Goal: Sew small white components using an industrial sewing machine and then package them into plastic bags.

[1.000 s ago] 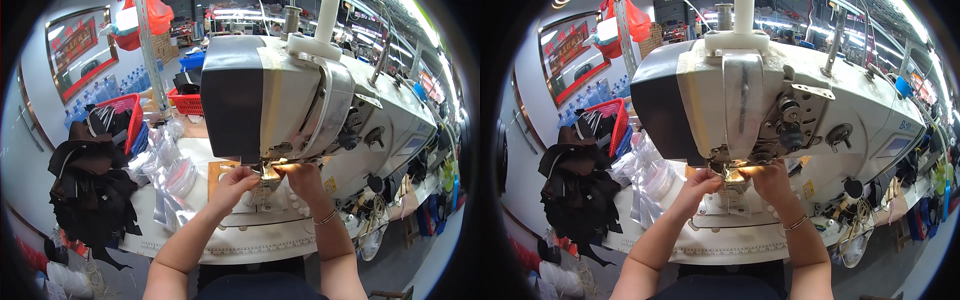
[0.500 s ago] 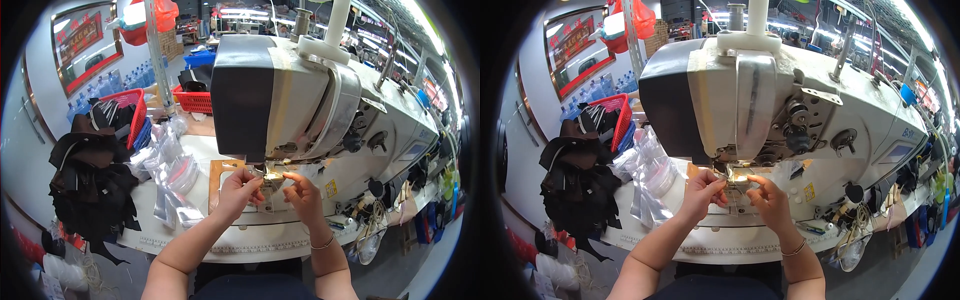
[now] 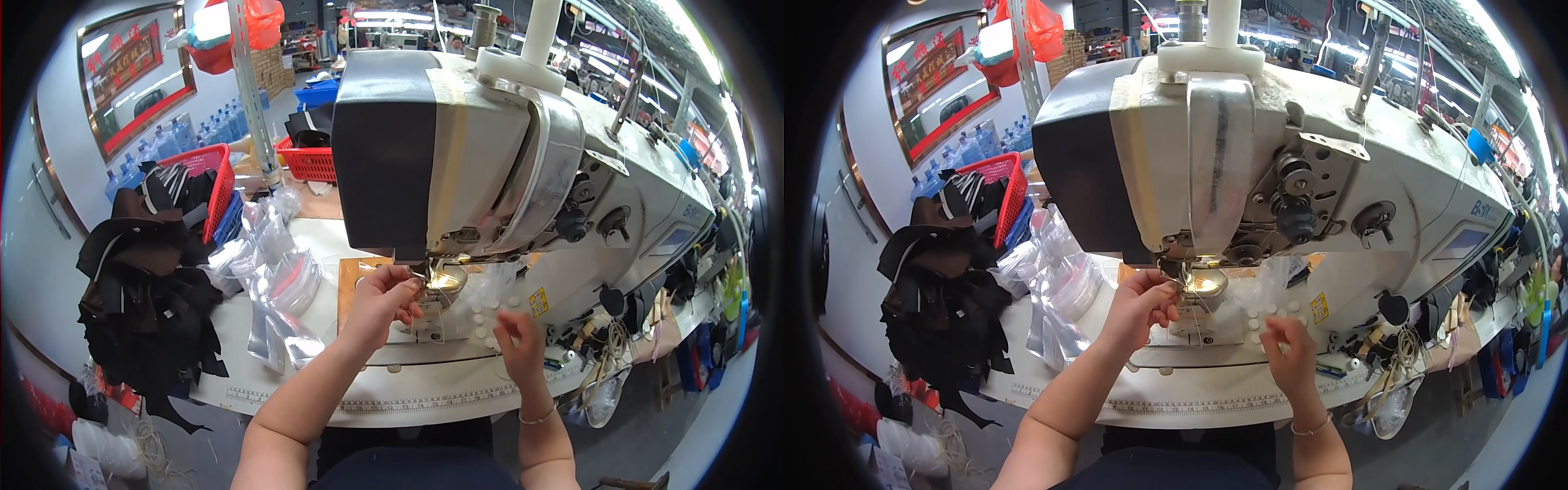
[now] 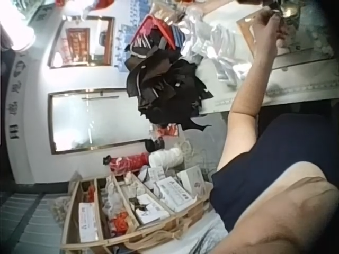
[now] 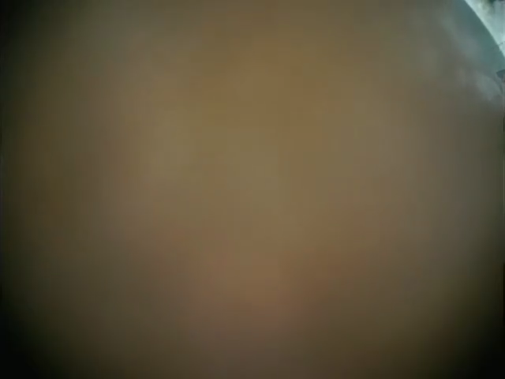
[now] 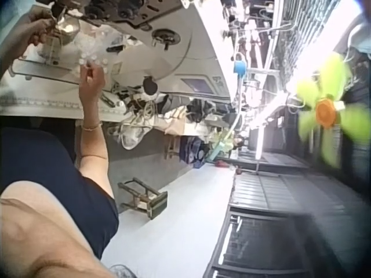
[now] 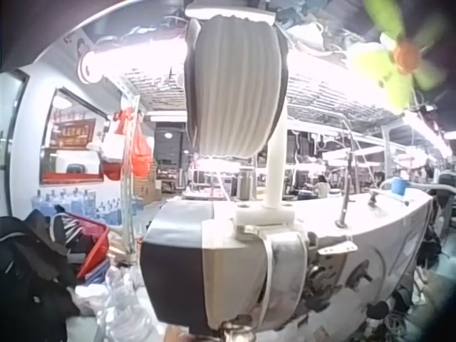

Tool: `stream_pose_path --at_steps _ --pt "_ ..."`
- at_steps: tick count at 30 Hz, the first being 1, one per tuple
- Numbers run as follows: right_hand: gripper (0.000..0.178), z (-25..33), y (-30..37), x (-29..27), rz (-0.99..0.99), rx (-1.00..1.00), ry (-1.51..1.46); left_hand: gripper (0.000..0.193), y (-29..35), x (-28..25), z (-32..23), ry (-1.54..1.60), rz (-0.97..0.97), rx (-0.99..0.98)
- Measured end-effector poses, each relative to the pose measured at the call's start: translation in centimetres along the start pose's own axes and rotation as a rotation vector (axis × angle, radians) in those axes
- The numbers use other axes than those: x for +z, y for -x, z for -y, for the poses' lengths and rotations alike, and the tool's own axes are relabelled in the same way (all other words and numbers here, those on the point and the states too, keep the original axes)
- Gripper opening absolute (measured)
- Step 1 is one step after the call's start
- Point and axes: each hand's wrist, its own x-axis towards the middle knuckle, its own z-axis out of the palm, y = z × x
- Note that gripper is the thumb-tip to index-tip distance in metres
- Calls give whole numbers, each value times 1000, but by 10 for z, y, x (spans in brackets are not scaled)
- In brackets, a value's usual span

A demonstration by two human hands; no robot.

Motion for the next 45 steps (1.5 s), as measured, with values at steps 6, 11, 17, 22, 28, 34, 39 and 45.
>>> stream_pose_path --at_steps 6,11,17,22,28,34,39,45 --pt "19 -34 65 -37 67 -127 414 17 0 2 -2 -42 -2 6" --pt "23 -46 79 -53 13 1 617 15 -6 1 -4 -16 -31 -39" --pt "26 -67 79 -61 14 22 639 10 -11 -1 -2 -18 -50 -54" --pt "22 -79 79 -66 -80 11 960 13 -8 -22 -8 268 -267 98" --pt "21 -82 73 -84 12 -136 873 16 56 -45 0 113 -252 215" --pt "21 -55 60 -40 -402 44 147 21 93 -55 7 62 -241 228" --pt "28 52 33 32 53 -268 120 24 107 -60 10 63 -213 172" --pt "45 86 15 26 -276 -518 -90 28 118 -51 -1 -1201 -83 706"
